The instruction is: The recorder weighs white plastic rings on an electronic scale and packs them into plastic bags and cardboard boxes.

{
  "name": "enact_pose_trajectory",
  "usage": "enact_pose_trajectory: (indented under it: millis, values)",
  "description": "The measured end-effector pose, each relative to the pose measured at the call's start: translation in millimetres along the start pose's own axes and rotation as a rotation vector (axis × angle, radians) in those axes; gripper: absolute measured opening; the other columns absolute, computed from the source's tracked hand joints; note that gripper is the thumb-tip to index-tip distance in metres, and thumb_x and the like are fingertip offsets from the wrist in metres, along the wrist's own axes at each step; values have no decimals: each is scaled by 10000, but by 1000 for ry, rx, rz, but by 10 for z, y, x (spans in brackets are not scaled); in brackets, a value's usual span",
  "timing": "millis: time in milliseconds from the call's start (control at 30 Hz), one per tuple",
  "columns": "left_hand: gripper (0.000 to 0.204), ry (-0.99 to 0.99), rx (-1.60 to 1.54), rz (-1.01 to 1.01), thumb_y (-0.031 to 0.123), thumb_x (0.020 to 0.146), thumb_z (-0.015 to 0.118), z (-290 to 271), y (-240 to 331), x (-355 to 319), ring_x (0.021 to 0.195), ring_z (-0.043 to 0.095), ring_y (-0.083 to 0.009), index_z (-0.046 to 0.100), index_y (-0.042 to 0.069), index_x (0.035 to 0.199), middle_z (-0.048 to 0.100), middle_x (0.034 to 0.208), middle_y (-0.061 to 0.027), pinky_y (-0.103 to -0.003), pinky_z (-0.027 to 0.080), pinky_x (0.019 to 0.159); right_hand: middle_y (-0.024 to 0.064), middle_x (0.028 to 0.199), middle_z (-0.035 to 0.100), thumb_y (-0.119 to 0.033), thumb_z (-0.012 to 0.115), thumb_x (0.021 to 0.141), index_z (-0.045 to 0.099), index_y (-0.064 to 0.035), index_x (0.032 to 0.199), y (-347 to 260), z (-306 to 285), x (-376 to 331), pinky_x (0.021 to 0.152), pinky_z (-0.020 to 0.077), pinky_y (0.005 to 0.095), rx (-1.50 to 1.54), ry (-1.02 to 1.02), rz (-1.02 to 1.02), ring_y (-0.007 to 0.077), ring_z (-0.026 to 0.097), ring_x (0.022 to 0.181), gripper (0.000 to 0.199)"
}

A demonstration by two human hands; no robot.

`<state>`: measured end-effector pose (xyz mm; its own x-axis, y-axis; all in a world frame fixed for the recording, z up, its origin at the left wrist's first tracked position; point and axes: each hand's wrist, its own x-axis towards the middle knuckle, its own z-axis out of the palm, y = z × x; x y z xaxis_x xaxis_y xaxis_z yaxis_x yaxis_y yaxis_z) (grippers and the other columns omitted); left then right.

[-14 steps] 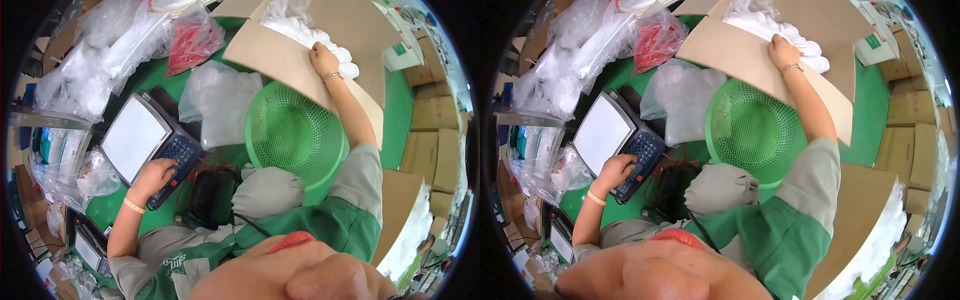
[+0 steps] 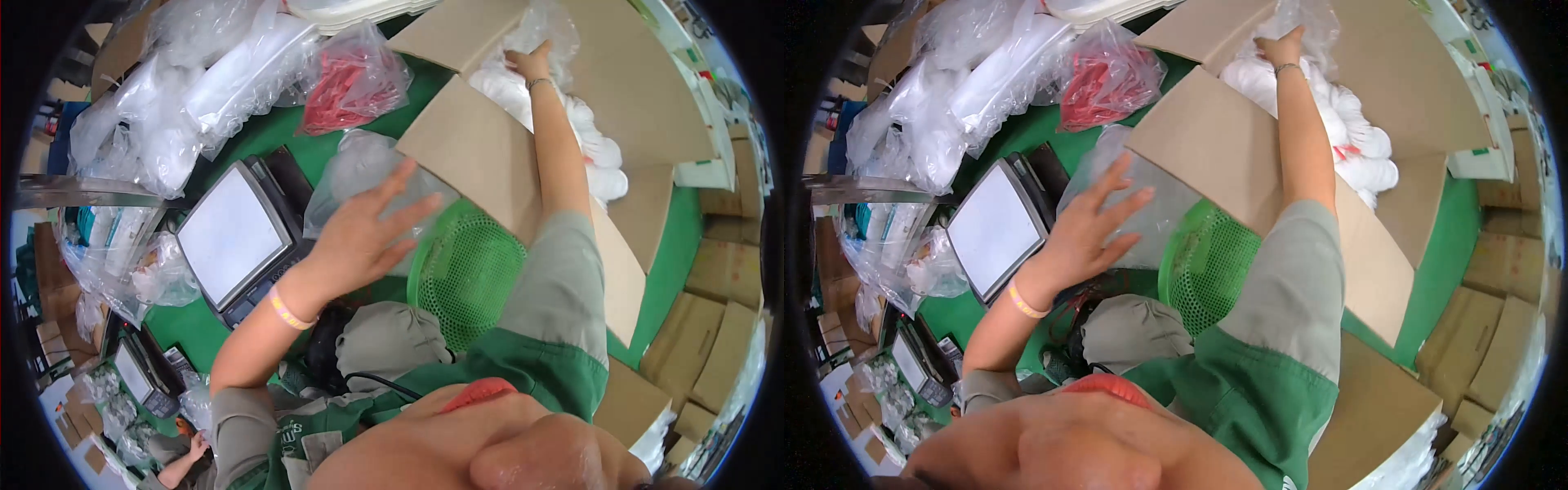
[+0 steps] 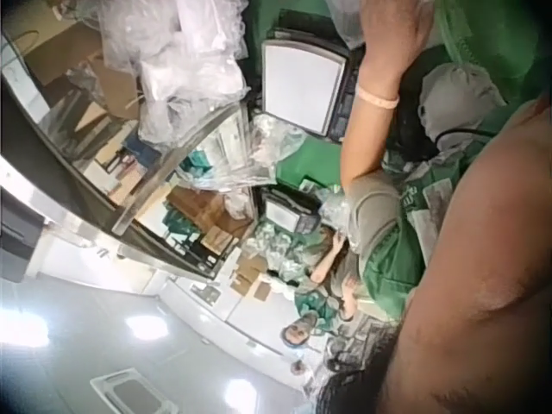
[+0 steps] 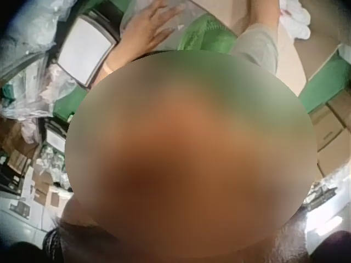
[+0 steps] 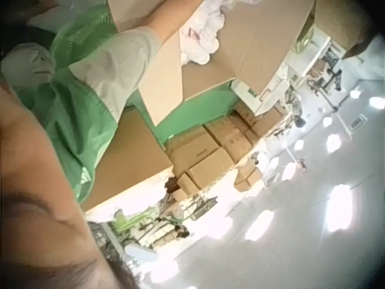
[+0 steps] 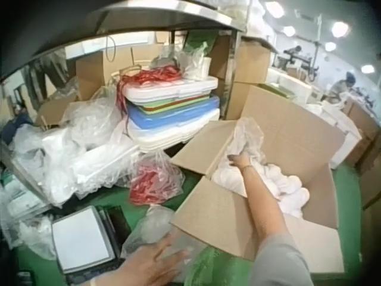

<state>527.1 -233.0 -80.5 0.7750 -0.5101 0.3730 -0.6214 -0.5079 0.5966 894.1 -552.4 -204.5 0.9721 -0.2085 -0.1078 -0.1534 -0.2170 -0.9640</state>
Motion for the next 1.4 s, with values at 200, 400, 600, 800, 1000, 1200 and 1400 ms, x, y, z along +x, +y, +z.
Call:
enact_pose_trajectory:
  millis: [200, 400, 600, 800, 1000, 1200, 1400]
  values:
    - [599, -199, -48, -103, 106, 712, 607, 435, -10, 164, 1084, 471, -303, 391, 141, 1269, 289, 1349, -152, -365, 426, 863, 164, 1032, 580, -193, 699, 681, 438, 19, 1182, -48, -377, 276, 771, 475, 355, -962, -197, -144, 277, 570, 925, 603]
    - [590, -233, 154, -95, 128, 694, 611, 477, 16, 72, 1191, 373, -284, 408, 137, 1248, 323, 1328, -122, -378, 387, 913, 114, 1057, 577, -248, 694, 681, 483, -10, 1121, -863, -991, -276, 820, 444, 353, -29, 392, -439, 270, 559, 940, 543]
    - [923, -74, -334, -273, 385, 727, 644, 616, -25, 136, 1270, 256, -297, 67, 45, 1363, 227, 1382, -174, -363, 265, 1010, 58, 984, 576, -211, 581, 763, 490, -10, 1131, -2317, -781, -2139, 794, 421, 348, 197, -51, -443, 220, 537, 886, 429]
    - [539, 403, -1311, -614, 349, 844, 513, 431, 92, 303, 1075, 472, -210, 372, 24, 1250, 497, 1179, -99, -331, 349, 895, 128, 1087, 579, -399, 474, 839, 503, -84, 1182, -1410, -88, -3301, 904, 373, 316, -1206, -685, -1091, 218, 535, 1017, 468]
    - [540, -11, 326, -499, 406, 832, 437, 978, -369, -90, 1035, 486, -396, 394, 68, 1251, 466, 1199, -216, -424, 363, 900, 101, 1061, 583, -193, 590, 772, 556, -34, 1082, -1036, -794, -1842, 816, 439, 309, -620, -615, -173, 193, 557, 924, 350]
    - [517, -19, 400, -105, 136, 705, 568, 1111, -557, -63, 1133, 409, -367, 436, 28, 1193, 414, 1230, -216, -424, 375, 920, 299, 1359, 146, -389, 791, 463, 133, -248, 1370, 439, -1420, -1127, 985, 280, 493, -1477, -480, 228, 444, 285, 1212, 1129]
    - [516, -139, 81, -198, 72, 720, 578, 1073, -765, -206, 1168, 348, -396, 417, 22, 1208, 401, 1229, -231, -411, 314, 971, 138, 858, 622, -264, 593, 699, 478, -30, 1173, 813, -1451, -795, 706, 478, 324, -971, -595, -68, 222, 597, 771, 541]
